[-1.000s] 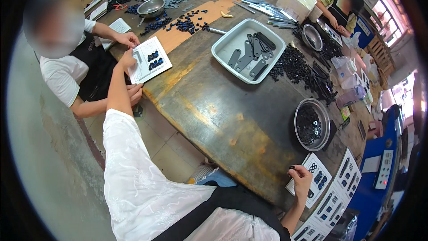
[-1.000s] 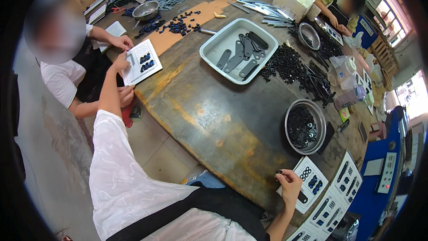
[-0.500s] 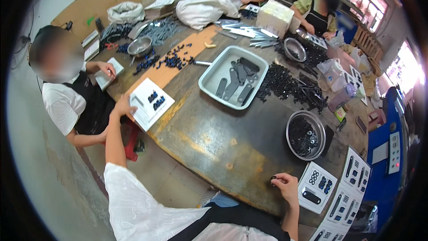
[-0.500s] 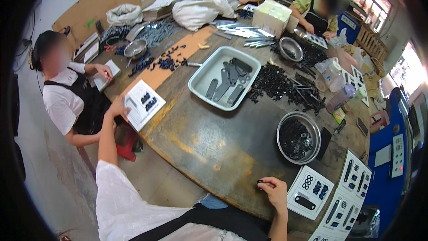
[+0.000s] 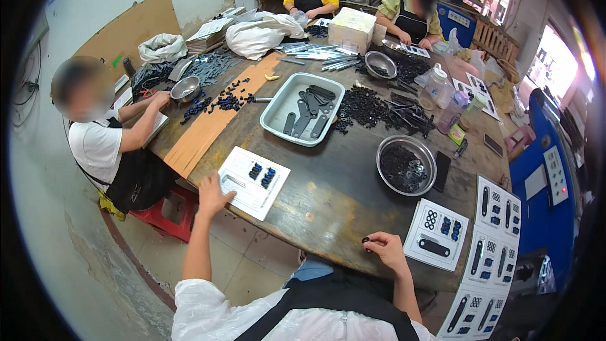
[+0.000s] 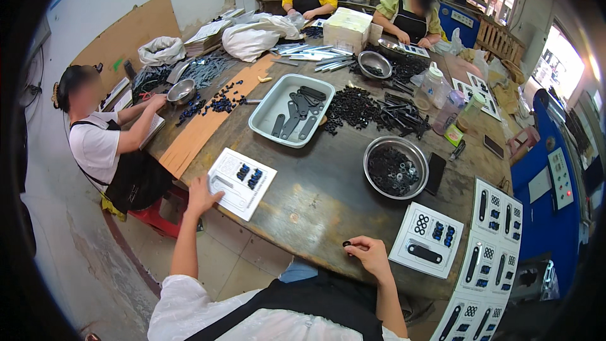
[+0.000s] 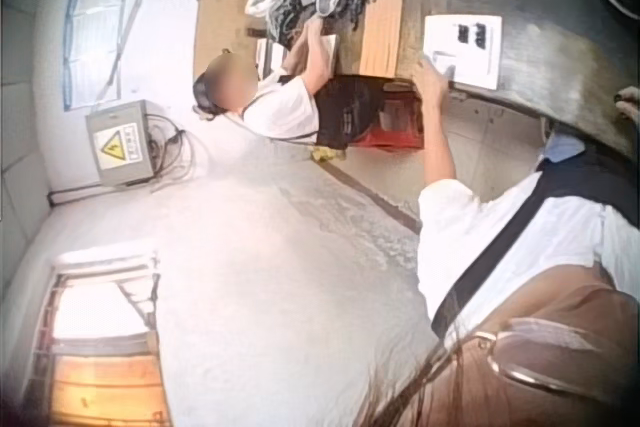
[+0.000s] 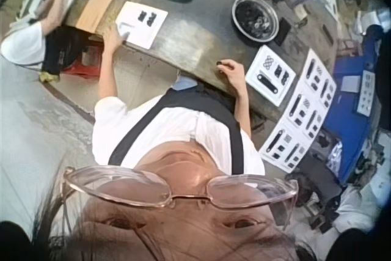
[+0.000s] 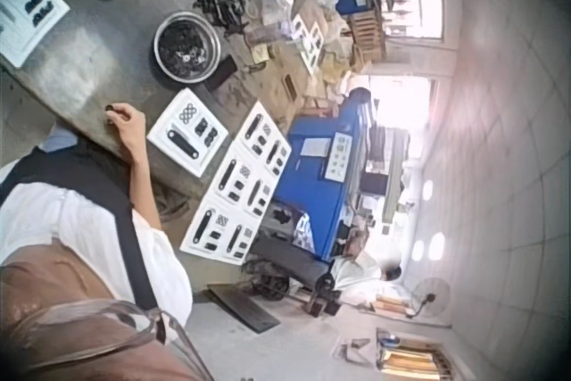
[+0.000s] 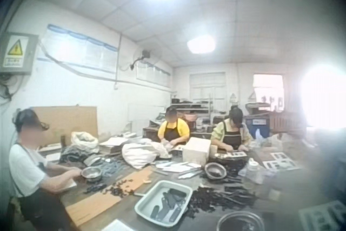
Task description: The person assembles door lock components by placing washers, bolts, and handles onto printed templates on a workbench. They repeatedly pick parts from trays and bowls, position them on the templates, and move completed units aside.
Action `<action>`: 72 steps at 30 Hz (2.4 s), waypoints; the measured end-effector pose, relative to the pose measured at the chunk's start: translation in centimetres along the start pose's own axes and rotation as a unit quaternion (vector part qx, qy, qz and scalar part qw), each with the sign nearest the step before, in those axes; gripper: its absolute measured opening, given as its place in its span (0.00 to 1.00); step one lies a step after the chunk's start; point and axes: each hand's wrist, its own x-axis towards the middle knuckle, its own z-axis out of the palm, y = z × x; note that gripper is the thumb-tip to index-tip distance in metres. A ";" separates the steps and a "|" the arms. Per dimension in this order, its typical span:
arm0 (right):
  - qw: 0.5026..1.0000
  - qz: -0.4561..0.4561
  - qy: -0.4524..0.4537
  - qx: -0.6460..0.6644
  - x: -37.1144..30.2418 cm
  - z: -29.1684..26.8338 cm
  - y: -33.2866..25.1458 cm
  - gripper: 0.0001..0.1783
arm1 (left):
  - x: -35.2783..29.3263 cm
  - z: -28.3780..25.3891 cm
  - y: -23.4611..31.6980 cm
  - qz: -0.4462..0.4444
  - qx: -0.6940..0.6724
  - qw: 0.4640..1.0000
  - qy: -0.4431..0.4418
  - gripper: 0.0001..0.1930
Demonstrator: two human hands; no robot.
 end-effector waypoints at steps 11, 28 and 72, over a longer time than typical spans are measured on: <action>1.000 0.002 -0.008 0.027 -3.8 -1.8 2.4 0.09 | -11.8 4.8 16.1 0.037 -0.086 0.992 0.085 0.50; 0.988 -0.004 0.072 -0.137 -6.2 -3.6 1.0 0.13 | -21.5 7.5 28.2 0.121 -0.060 0.989 0.059 0.53; 0.786 -0.320 0.089 -0.521 6.5 4.1 0.7 0.20 | -13.4 7.1 25.3 0.335 -0.152 0.930 0.024 0.26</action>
